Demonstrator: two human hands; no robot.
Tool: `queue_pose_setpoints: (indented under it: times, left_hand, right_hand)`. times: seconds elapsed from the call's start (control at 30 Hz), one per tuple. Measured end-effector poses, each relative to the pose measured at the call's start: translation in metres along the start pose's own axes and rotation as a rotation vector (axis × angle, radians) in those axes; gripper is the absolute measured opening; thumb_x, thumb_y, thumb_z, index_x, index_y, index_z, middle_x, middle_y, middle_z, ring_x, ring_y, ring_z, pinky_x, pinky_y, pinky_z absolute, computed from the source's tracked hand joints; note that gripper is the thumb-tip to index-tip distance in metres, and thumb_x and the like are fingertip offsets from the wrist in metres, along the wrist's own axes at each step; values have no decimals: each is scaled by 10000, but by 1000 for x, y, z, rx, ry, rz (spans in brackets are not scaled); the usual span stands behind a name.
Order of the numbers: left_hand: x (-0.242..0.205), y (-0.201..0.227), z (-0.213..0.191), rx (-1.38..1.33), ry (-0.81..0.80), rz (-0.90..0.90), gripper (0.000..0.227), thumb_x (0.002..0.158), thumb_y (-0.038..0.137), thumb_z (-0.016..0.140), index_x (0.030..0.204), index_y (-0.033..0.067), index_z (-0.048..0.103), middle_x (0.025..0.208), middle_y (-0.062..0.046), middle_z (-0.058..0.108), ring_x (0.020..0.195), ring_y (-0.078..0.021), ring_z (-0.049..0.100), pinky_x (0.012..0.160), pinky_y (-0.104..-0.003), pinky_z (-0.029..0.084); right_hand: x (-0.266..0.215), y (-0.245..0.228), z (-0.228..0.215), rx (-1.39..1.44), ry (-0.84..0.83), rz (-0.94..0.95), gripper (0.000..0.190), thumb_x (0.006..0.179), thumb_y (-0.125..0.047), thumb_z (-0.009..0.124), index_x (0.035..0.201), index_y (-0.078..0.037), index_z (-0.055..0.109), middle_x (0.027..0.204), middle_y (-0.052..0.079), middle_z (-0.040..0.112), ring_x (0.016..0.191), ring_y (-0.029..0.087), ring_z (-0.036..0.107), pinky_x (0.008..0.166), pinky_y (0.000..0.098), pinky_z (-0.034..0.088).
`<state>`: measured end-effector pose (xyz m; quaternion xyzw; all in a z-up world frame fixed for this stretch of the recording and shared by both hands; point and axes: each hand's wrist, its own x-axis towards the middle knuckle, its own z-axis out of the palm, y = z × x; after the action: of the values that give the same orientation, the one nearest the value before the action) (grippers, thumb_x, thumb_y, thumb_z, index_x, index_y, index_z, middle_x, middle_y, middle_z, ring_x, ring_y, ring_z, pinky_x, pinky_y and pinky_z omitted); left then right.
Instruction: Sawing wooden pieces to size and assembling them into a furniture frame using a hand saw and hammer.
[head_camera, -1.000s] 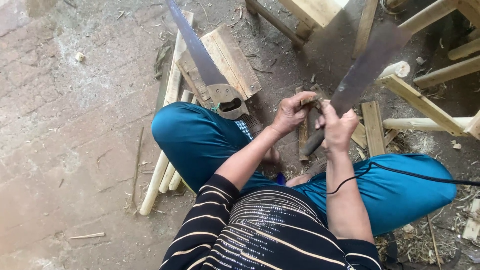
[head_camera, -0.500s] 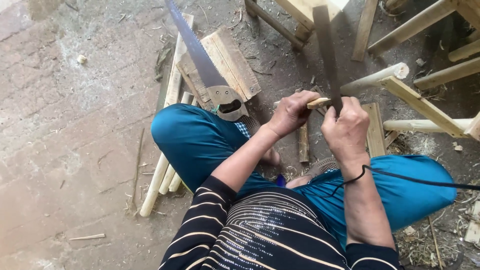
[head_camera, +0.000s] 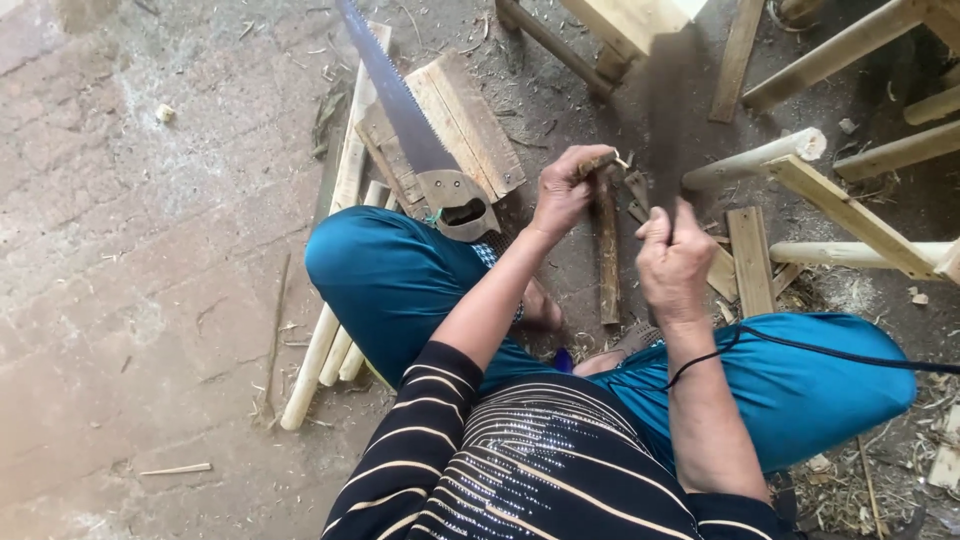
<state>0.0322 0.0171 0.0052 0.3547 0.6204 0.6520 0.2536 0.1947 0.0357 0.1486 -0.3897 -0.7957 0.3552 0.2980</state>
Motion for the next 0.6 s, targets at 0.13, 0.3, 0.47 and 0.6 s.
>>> queue_pose_setpoints:
  times: [0.13,0.3,0.47,0.6]
  left_hand:
    - [0,2,-3,245,65,28,471,860,53,638,1254,305,699,1101,-39,681,1029,-355,693,909,-494,582]
    - [-3,10,-8,480,28,52,481,870,83,613,1293,311,636,1051,-59,646,956,-409,689,850,-566,587]
    - [-3,8,-7,507,-6,24,337,911,162,617,1169,375,655,994,23,669,965,-328,712,849,-488,598]
    - [-1,10,-10,493,-50,26,330,905,152,626,1157,364,650,988,2,674,967,-356,705,846,-519,591]
  right_hand:
    - [-4,-4,13,-104,-1,-43,215,1098,-62,554,1246,58,653,692,164,681,693,387,700,620,478,533]
    - [-8,-10,12,-139,-27,-9,312,1090,-64,530,1384,20,594,725,175,682,732,431,696,641,553,536]
    - [-9,-9,10,-276,-61,-8,293,1099,-133,527,1371,-64,611,854,196,711,827,468,706,703,602,561]
    - [-12,-3,11,-303,-69,-10,281,1089,-127,536,1348,-41,604,986,266,714,889,518,689,717,620,555]
